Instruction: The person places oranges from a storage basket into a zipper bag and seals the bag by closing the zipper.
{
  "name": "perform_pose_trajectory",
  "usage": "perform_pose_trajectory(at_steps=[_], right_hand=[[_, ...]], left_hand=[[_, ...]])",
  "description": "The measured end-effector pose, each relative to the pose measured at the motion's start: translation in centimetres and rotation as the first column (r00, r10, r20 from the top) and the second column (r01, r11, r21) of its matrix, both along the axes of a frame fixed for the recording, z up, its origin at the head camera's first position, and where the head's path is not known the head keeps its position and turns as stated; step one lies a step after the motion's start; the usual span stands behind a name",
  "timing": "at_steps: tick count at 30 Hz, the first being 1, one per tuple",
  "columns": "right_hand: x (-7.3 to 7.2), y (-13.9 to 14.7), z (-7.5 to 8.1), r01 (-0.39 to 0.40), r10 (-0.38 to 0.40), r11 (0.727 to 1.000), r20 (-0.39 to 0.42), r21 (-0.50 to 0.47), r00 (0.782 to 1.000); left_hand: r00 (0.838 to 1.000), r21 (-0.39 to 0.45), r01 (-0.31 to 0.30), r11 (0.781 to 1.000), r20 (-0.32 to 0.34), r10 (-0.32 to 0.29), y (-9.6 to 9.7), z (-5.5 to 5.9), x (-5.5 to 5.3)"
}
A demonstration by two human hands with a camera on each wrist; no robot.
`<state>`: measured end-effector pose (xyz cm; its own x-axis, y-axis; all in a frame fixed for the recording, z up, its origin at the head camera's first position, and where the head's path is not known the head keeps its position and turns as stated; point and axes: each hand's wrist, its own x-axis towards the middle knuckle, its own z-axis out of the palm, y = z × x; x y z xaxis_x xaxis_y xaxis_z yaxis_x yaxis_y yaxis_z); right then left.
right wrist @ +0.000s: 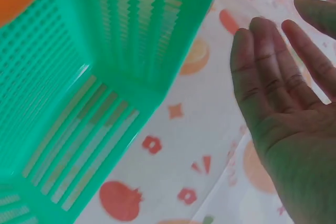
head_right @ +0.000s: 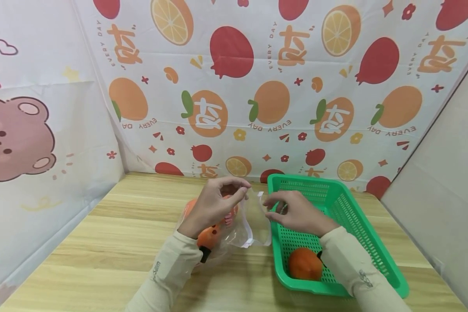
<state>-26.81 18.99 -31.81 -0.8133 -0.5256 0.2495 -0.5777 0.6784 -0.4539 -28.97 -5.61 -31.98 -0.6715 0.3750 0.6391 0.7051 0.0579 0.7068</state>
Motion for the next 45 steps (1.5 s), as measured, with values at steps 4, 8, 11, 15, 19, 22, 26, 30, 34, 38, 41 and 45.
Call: perform_pose_trajectory(at_steps=[4, 8, 11, 15, 19, 22, 26, 30, 34, 38, 41, 45], right_hand=[[0.6, 2.2, -0.3, 0.042, -0.046, 0.998, 0.092, 0.046, 0.995], [1.1, 3.9, -0.9, 0.038, -0.062, 0.994, 0.250, 0.101, 0.966], [1.5, 4.5, -1.4, 0.022, -0.069, 0.991, 0.370, 0.128, 0.927], [2.1, 5.0, -2.0, 0.028, -0.103, 0.988, 0.525, 0.149, 0.845], [2.8, 5.4, -2.3, 0.071, -0.180, 0.978, 0.633, 0.194, 0.753], [3.1, 5.6, -2.4, 0.098, -0.213, 0.974, 0.671, 0.206, 0.710], [3.2, 5.8, -2.5, 0.097, -0.203, 0.977, 0.694, 0.190, 0.691], [3.3, 5.9, -2.6, 0.093, -0.185, 0.982, 0.708, 0.167, 0.682], [3.3, 6.0, -2.6, 0.069, -0.144, 0.989, 0.714, 0.133, 0.686], [3.2, 6.1, -2.7, 0.061, -0.129, 0.991, 0.715, 0.120, 0.687], [3.1, 6.1, -2.7, 0.069, -0.140, 0.989, 0.707, 0.129, 0.694], [2.9, 6.3, -2.6, 0.065, -0.142, 0.988, 0.671, 0.138, 0.728]], left_hand=[[1.000, -0.003, 0.001, 1.000, 0.009, -0.001, 0.0, 0.0, -0.1], [1.000, -0.005, -0.002, 1.000, 0.013, 0.002, 0.0, 0.0, -0.2], [1.000, -0.004, -0.006, 1.000, 0.009, 0.006, 0.0, -0.1, -0.3], [1.000, 0.004, -0.003, 1.000, 0.005, 0.003, 0.0, -0.2, -0.4], [1.000, 0.008, 0.005, 1.000, -0.002, -0.005, 0.0, -0.2, -0.5], [1.000, 0.009, 0.006, 1.000, -0.004, -0.006, 0.0, -0.2, -0.5], [1.000, 0.013, 0.006, 1.000, -0.001, -0.006, -0.1, -0.2, -0.5], [1.000, 0.014, 0.009, 1.000, -0.004, -0.009, 0.0, -0.2, -0.6], [1.000, 0.011, 0.004, 1.000, -0.003, -0.004, 0.0, 0.0, -0.6], [1.000, 0.010, 0.002, 1.000, 0.005, -0.002, 0.1, 0.0, -0.7], [1.000, 0.009, 0.002, 1.000, 0.013, -0.002, 0.1, 0.0, -0.7], [1.000, 0.007, 0.003, 1.000, 0.015, -0.003, 0.1, 0.0, -0.8]])
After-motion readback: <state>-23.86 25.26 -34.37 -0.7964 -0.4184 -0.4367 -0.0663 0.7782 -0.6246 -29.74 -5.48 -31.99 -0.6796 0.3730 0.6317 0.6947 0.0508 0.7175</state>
